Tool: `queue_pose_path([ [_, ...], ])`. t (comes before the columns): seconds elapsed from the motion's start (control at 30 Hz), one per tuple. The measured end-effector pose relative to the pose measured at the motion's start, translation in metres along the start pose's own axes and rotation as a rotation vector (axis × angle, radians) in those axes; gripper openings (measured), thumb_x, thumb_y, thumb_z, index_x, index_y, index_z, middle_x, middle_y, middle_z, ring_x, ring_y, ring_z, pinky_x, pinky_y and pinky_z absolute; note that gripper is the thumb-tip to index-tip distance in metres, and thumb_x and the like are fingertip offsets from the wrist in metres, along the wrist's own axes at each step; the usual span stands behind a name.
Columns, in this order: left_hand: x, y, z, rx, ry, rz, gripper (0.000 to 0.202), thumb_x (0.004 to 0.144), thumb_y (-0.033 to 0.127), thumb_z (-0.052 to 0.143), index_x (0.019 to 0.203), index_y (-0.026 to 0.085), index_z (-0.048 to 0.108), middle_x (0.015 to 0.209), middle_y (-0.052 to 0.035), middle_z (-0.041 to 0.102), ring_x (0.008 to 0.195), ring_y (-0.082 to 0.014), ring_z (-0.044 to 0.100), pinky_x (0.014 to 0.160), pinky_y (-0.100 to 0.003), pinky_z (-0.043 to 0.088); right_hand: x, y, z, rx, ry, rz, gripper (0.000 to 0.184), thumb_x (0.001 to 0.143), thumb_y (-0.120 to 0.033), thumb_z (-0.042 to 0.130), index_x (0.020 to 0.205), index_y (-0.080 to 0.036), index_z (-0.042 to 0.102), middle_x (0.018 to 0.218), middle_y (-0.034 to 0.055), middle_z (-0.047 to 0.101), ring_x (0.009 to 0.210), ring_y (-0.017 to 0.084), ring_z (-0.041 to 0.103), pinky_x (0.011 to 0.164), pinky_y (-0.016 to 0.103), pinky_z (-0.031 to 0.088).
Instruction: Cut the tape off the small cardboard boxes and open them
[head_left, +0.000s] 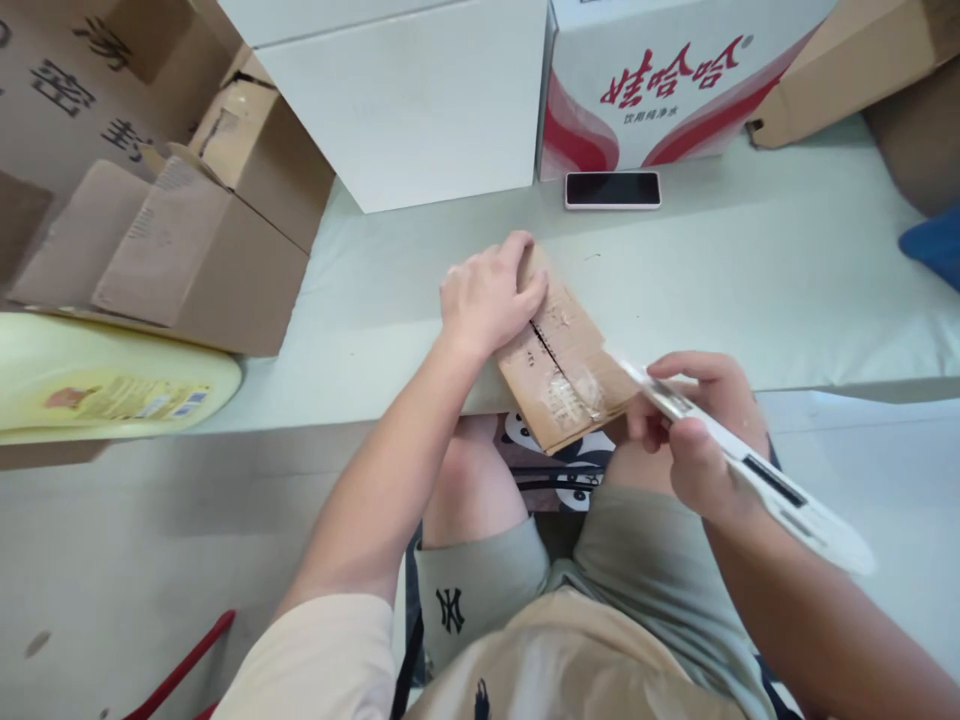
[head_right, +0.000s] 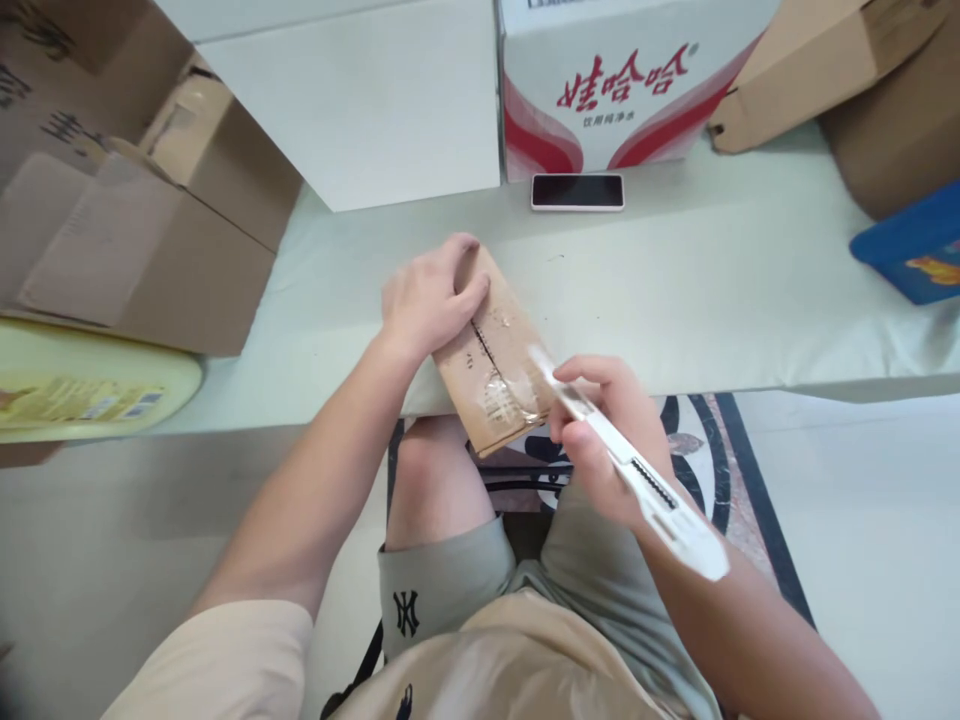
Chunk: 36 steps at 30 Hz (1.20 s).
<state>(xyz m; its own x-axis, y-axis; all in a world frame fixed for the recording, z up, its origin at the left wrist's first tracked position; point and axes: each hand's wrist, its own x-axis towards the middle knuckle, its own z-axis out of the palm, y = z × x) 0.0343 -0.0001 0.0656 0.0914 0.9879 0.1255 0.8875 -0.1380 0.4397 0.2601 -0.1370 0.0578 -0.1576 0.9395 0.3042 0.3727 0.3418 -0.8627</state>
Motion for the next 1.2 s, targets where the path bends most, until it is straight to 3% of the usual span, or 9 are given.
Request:
queue_pose_path([
  [0.07, 0.001, 0.001, 0.0, 0.005, 0.0, -0.014, 0.042, 0.097, 0.042, 0.056, 0.136, 0.034, 0.067, 0.121, -0.0066, 0.078, 0.117, -0.0358, 0.068, 0.104, -0.05, 0.05, 0.001, -0.002, 0.001, -0.03, -0.031, 0.015, 0.034, 0.099, -0.056, 0.055, 0.112, -0.026, 0.062, 0.069, 0.0009, 0.068, 0.052, 0.018, 0.06, 0.046, 0.031, 0.045],
  [0.2, 0.002, 0.005, -0.001, 0.024, -0.019, -0.046, 0.043, 0.097, 0.041, 0.056, 0.137, 0.034, 0.066, 0.123, -0.0073, 0.077, 0.119, -0.037, 0.067, 0.104, -0.052, 0.049, 0.001, -0.011, 0.003, -0.194, -0.035, 0.047, 0.027, 0.091, -0.04, 0.068, 0.114, -0.028, 0.063, 0.075, 0.0011, 0.074, 0.058, 0.019, 0.066, 0.049, 0.03, 0.046],
  [0.3, 0.002, 0.006, -0.001, 0.028, -0.024, -0.05, 0.043, 0.097, 0.04, 0.055, 0.139, 0.037, 0.065, 0.125, -0.0065, 0.076, 0.124, -0.0375, 0.065, 0.104, -0.052, 0.048, 0.001, -0.016, 0.005, -0.362, -0.055, 0.039, 0.02, 0.088, -0.034, 0.067, 0.107, -0.028, 0.064, 0.068, -0.0015, 0.071, 0.052, 0.017, 0.062, 0.048, 0.028, 0.043],
  [0.5, 0.002, 0.007, -0.003, 0.026, -0.037, -0.053, 0.042, 0.096, 0.04, 0.056, 0.137, 0.036, 0.065, 0.124, -0.0063, 0.076, 0.122, -0.0372, 0.066, 0.103, -0.052, 0.049, 0.003, -0.023, 0.008, -0.562, -0.121, -0.109, 0.005, 0.086, -0.025, 0.063, 0.091, -0.025, 0.063, 0.064, -0.0024, 0.065, 0.051, 0.013, 0.057, 0.051, 0.025, 0.037],
  [0.67, 0.003, 0.007, -0.003, 0.018, -0.04, -0.053, 0.042, 0.096, 0.039, 0.056, 0.137, 0.036, 0.066, 0.124, -0.0069, 0.076, 0.123, -0.0376, 0.065, 0.104, -0.052, 0.049, 0.003, -0.029, 0.006, -0.547, -0.178, -0.194, 0.008, 0.087, -0.018, 0.062, 0.083, -0.025, 0.061, 0.061, -0.0031, 0.06, 0.051, 0.011, 0.052, 0.051, 0.024, 0.033],
  [0.8, 0.004, 0.004, 0.001, 0.01, -0.02, -0.027, 0.043, 0.096, 0.038, 0.057, 0.139, 0.038, 0.064, 0.119, -0.0065, 0.077, 0.122, -0.0372, 0.065, 0.103, -0.052, 0.049, 0.002, -0.031, 0.005, -0.578, -0.168, -0.156, 0.008, 0.085, -0.019, 0.061, 0.079, -0.025, 0.061, 0.059, -0.0028, 0.061, 0.05, 0.011, 0.052, 0.05, 0.025, 0.032],
  [1.03, 0.004, 0.009, -0.002, 0.045, -0.05, -0.076, 0.044, 0.096, 0.037, 0.057, 0.139, 0.037, 0.064, 0.125, -0.0079, 0.075, 0.117, -0.0379, 0.067, 0.1, -0.053, 0.049, 0.004, -0.029, -0.002, -0.489, -0.141, -0.332, 0.011, 0.083, -0.015, 0.061, 0.079, -0.024, 0.058, 0.054, -0.0056, 0.058, 0.042, 0.008, 0.047, 0.044, 0.022, 0.036],
  [1.2, 0.004, 0.011, -0.003, 0.036, -0.047, -0.074, 0.042, 0.096, 0.037, 0.057, 0.137, 0.037, 0.065, 0.121, -0.0067, 0.076, 0.116, -0.0366, 0.068, 0.099, -0.051, 0.05, 0.004, -0.037, -0.007, -0.454, -0.134, -0.343, 0.017, 0.083, -0.01, 0.06, 0.078, -0.025, 0.052, 0.051, -0.0069, 0.052, 0.04, 0.008, 0.04, 0.042, 0.023, 0.035],
])
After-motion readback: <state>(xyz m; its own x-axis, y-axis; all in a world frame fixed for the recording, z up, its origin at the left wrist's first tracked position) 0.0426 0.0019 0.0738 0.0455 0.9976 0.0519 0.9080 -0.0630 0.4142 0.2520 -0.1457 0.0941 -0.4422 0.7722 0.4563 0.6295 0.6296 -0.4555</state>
